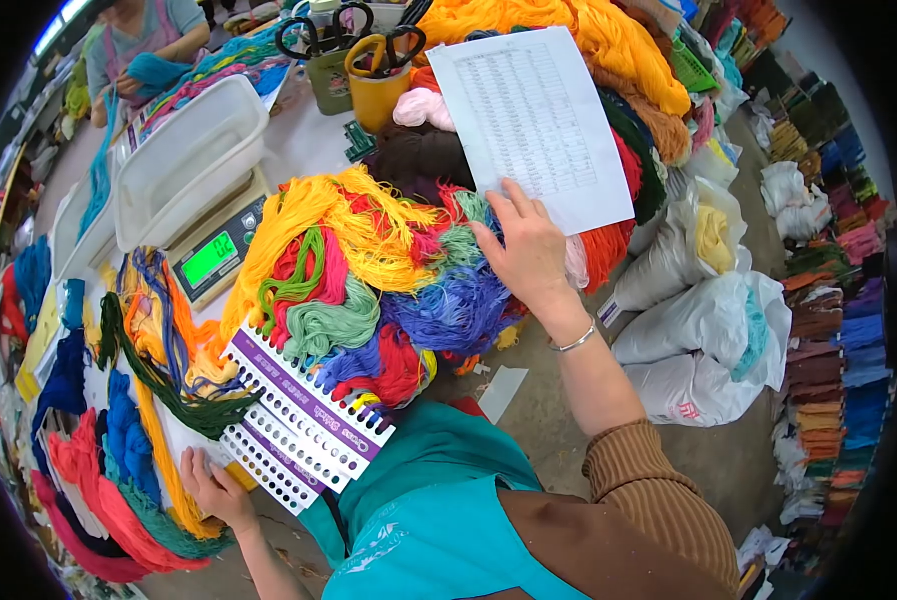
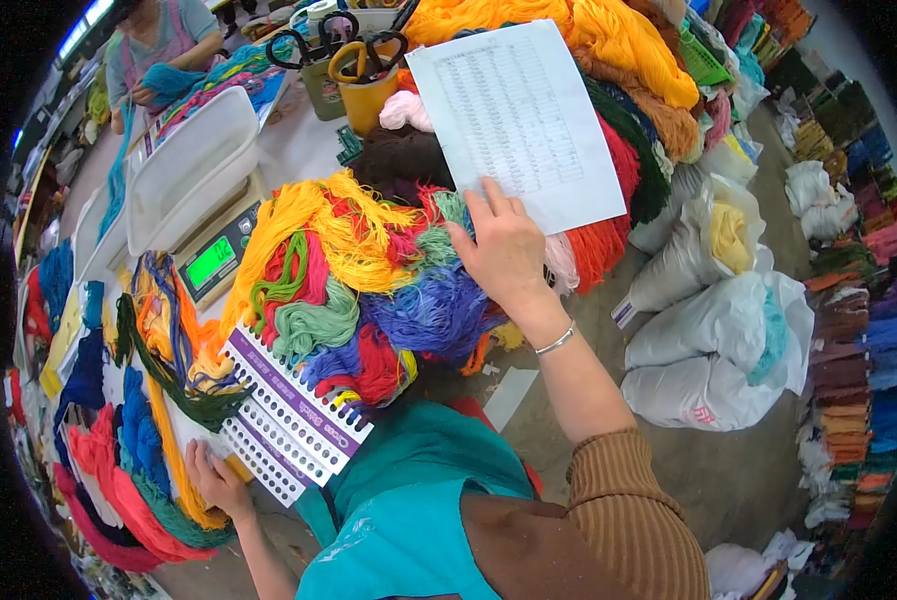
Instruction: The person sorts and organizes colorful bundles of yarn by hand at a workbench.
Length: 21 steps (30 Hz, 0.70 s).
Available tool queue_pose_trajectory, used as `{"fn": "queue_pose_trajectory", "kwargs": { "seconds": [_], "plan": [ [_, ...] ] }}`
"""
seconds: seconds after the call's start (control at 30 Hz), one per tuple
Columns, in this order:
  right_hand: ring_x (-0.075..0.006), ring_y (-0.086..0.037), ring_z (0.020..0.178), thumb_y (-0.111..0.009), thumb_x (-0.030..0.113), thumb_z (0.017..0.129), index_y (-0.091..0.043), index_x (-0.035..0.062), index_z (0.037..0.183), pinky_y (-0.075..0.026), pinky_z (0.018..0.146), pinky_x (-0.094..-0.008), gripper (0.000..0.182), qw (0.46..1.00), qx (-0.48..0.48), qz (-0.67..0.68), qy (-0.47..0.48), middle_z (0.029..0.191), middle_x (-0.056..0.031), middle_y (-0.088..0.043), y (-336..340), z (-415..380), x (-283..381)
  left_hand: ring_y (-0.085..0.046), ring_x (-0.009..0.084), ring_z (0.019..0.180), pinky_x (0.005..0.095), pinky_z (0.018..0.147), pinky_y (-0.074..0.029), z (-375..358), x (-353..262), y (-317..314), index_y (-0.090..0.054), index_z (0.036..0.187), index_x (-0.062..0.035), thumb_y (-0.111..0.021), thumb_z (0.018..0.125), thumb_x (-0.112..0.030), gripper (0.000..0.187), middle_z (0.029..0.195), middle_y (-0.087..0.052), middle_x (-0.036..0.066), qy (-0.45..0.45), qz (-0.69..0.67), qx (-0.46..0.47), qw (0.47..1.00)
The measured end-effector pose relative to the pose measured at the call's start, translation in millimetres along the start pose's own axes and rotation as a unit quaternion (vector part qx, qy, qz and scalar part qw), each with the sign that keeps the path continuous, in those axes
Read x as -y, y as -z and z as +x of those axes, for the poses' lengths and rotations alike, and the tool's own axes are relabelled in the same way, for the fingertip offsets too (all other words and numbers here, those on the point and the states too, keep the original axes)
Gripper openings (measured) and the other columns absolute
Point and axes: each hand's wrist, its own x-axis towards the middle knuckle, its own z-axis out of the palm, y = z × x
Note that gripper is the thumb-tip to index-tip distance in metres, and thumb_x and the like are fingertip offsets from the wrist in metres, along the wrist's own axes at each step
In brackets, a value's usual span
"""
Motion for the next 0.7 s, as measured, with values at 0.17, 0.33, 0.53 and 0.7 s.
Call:
{"fn": "queue_pose_trajectory", "kwargs": {
  "seconds": [0.17, 0.33, 0.53, 0.7],
  "plan": [
    [-0.0358, -0.062, 0.101, -0.069, 0.031, 0.085, -0.064, 0.0014, 0.117, -0.053, 0.084, -0.0434, 0.043, 1.0, 0.016, 0.009, -0.009, 0.129, -0.0211, -0.059, 2.8, -1.6, 3.1, -0.053, 0.0391, 0.121, 0.0442, 0.104, -0.04, -1.0, 1.6, -1.7, -0.062, 0.117, 0.0067, -0.052, 0.091, -0.005, 0.03, 0.129, -0.057, 0.022, -0.004, -0.005, -0.011, 1.0],
    [-0.0386, -0.057, 0.113, -0.068, 0.016, 0.087, -0.062, 0.0012, 0.118, -0.048, 0.095, -0.045, 0.035, 0.994, -0.007, 0.097, 0.049, 0.131, -0.02, -0.057, 16.1, -2.7, 53.4, -0.055, 0.0381, 0.12, 0.0452, 0.103, -0.042, 0.1, 4.5, -2.6, -0.062, 0.115, 0.0027, -0.054, 0.085, -0.002, 0.031, 0.126, -0.06, 0.021, 0.041, -0.022, -0.005, 0.999],
    [-0.0403, -0.057, 0.111, -0.067, 0.007, 0.082, -0.063, -0.0027, 0.113, -0.045, 0.096, -0.0457, 0.033, 0.948, 0.089, 0.246, 0.182, 0.127, -0.0211, -0.059, 4.3, -27.0, 145.9, -0.059, 0.0307, 0.114, 0.0377, 0.099, -0.045, 28.2, 31.5, 45.6, -0.064, 0.109, -0.0012, -0.058, 0.088, -0.002, 0.021, 0.118, -0.063, 0.016, 0.12, -0.147, -0.102, 0.976],
    [-0.0393, -0.055, 0.113, -0.067, 0.007, 0.081, -0.064, -0.0025, 0.11, -0.043, 0.098, -0.0467, 0.031, 0.928, 0.138, 0.276, 0.208, 0.125, -0.0198, -0.061, -27.5, -45.5, 180.5, -0.06, 0.0324, 0.109, 0.039, 0.096, -0.046, 70.9, 135.8, 119.5, -0.064, 0.108, 0.0005, -0.063, 0.088, -0.007, 0.022, 0.109, -0.065, 0.015, 0.167, -0.017, -0.211, 0.963]
  ]
}}
